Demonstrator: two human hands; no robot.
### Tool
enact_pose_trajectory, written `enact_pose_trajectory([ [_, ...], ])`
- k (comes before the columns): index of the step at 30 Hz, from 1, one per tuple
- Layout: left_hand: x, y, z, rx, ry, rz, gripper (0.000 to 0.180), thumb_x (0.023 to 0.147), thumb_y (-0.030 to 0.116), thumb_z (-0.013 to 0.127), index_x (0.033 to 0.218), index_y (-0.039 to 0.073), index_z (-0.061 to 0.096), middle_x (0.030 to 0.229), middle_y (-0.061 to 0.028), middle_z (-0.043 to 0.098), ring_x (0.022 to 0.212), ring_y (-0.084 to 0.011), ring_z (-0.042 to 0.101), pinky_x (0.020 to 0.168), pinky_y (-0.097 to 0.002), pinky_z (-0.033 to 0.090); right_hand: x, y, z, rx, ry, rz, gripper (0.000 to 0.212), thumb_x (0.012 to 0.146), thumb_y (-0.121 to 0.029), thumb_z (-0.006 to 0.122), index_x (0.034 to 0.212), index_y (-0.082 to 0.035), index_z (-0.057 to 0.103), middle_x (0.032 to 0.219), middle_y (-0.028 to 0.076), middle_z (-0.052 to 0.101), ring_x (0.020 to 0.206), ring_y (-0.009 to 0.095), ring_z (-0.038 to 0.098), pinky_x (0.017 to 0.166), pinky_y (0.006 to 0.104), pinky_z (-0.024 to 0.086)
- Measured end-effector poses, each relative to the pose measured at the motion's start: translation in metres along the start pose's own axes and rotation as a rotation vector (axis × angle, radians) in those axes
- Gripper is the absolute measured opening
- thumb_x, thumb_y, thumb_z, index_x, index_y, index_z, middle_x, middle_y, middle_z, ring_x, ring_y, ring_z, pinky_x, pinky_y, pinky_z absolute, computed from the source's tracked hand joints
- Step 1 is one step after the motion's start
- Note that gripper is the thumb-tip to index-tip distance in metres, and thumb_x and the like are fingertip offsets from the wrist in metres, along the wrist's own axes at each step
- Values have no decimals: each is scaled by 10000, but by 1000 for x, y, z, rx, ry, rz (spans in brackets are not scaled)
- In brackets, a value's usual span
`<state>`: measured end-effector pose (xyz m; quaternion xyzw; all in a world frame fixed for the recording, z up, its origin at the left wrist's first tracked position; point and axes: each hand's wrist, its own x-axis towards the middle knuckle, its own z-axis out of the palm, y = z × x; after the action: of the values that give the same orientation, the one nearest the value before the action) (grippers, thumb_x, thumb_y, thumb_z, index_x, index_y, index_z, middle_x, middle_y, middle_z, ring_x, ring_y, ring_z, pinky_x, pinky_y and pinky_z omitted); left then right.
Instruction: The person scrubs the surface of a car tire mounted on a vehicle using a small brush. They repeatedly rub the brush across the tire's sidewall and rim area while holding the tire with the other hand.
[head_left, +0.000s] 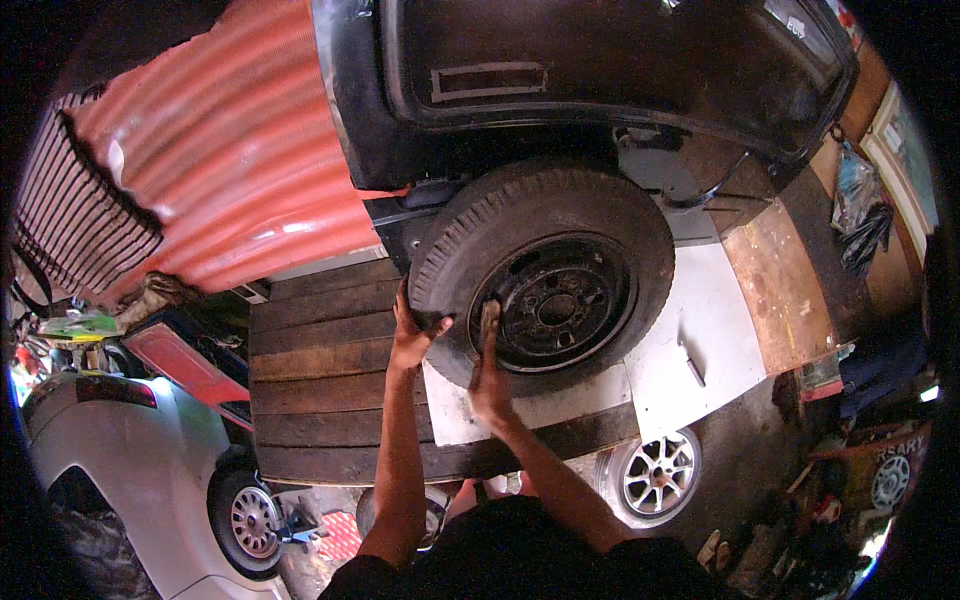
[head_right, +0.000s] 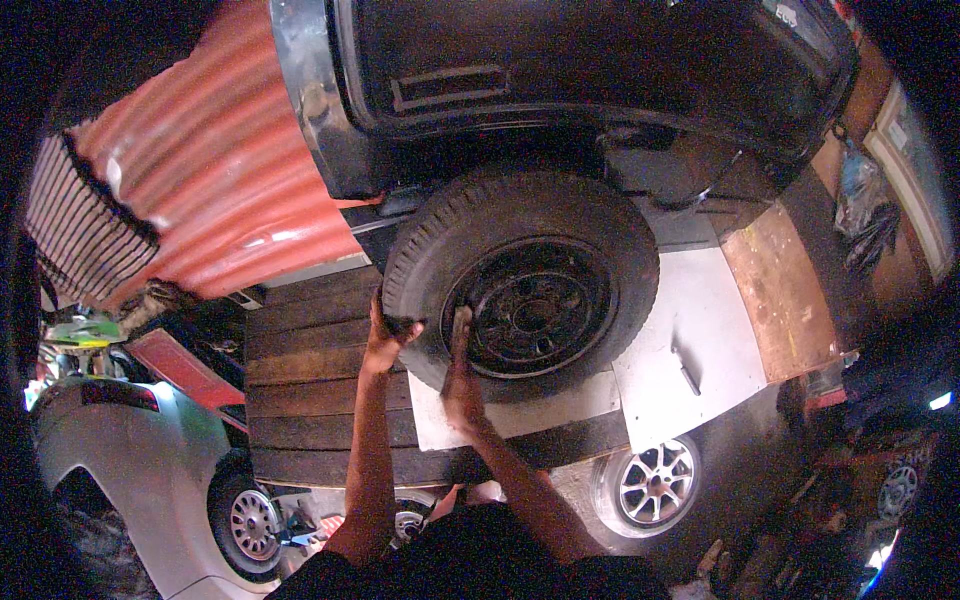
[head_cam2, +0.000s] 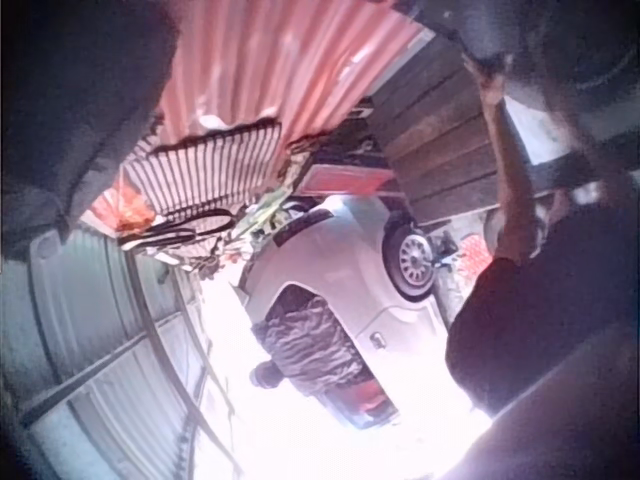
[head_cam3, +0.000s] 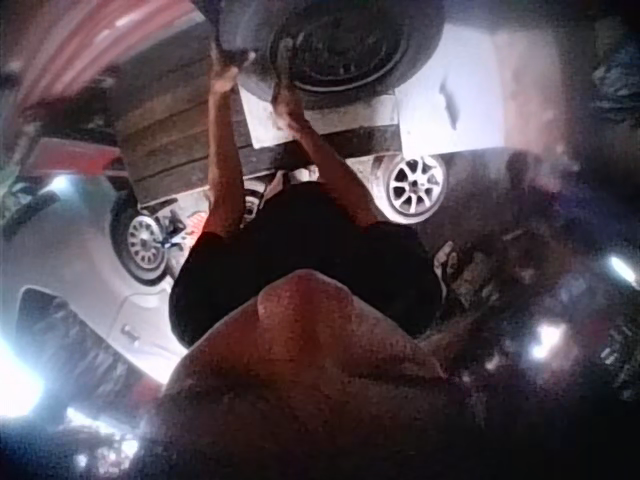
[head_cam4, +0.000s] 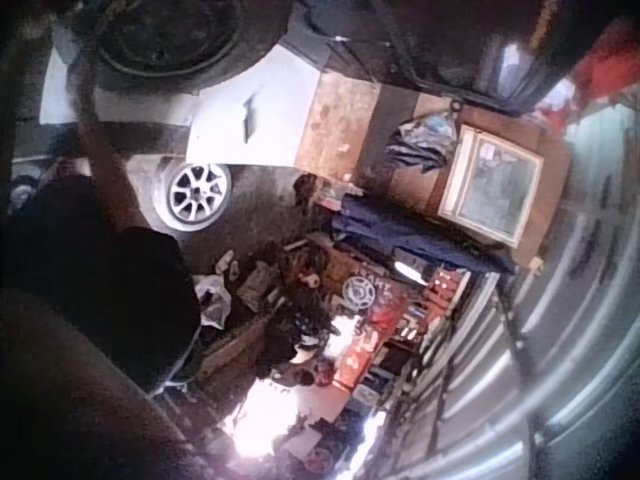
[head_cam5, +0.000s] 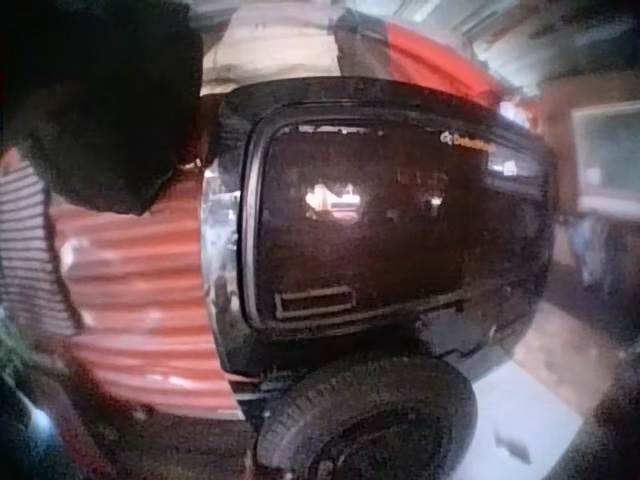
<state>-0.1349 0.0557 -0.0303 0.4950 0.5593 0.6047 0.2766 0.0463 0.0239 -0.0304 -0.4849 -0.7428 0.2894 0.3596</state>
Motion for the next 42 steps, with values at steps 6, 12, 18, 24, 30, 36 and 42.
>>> enact_pose_trajectory([
  [6, -7, 9, 4, 25, 42, -4, 1135, 659, 319, 920, 1537, 101, 235, 1460, -203, 392, 1345, -372, 334, 1134, -491, 270, 56, -43, -33, 166, 303, 65, 662, 1026, -83, 397, 1575, -34, 30, 1120, 368, 626, 978, 504, 648, 778, 464, 536],
  [12, 3, -9, 1, -77, 0, -7, 1132, 657, 294, 924, 1537, 109, 237, 1463, -199, 391, 1346, -365, 334, 1140, -490, 265, 0, 2, 13, -63, 217, -165, 661, 1018, -90, 431, 1575, -38, 80, 1154, 344, 610, 870, 478, 676, 684, 460, 543],
  [18, -3, -9, -5, 1, -3, -11, 1135, 665, 292, 924, 1544, 122, 227, 1471, -197, 384, 1363, -362, 322, 1136, -486, 283, 26, -11, -34, 83, 142, -4, 680, 999, -41, 438, 1579, -54, 84, 1395, 333, 477, 906, 458, 675, 716, 477, 544],
  [24, 4, 0, 4, 24, -8, -18, 1152, 663, 315, 927, 1550, 125, 218, 1491, -190, 355, 1368, -358, 320, 1134, -474, 298, 38, -19, 3, 86, 364, -67, 660, 1022, -42, 368, 1575, -33, 7, 1414, 350, 454, 1246, 467, 535, 989, 436, 470],
  [30, 1, -12, -5, -51, -8, -27, 1139, 671, 307, 924, 1553, 136, 225, 1496, -185, 346, 1379, -356, 318, 1142, -469, 293, -13, 11, -23, 56, -41, -6, 609, 1033, -104, 421, 1562, -6, 136, 1413, 339, 462, 1244, 454, 540, 979, 431, 469],
  [36, -13, 3, 1, 4, 23, -60, 1137, 677, 306, 917, 1555, 125, 218, 1512, -179, 340, 1388, -359, 305, 1145, -481, 282, 49, -49, -54, 294, 262, 255, 588, 1035, -132, 444, 1543, 21, 190, 1320, 349, 540, 1184, 456, 583, 921, 409, 506],
  [42, -1, -3, -1, 25, 5, 28, 1111, 705, 277, 900, 1563, 137, 209, 1534, -165, 331, 1373, -373, 316, 1147, -487, 262, -19, 15, 3, 21, 192, -86, 632, 1013, -133, 484, 1564, -62, 182, 1351, 327, 518, 1048, 476, 638, 812, 474, 540],
])
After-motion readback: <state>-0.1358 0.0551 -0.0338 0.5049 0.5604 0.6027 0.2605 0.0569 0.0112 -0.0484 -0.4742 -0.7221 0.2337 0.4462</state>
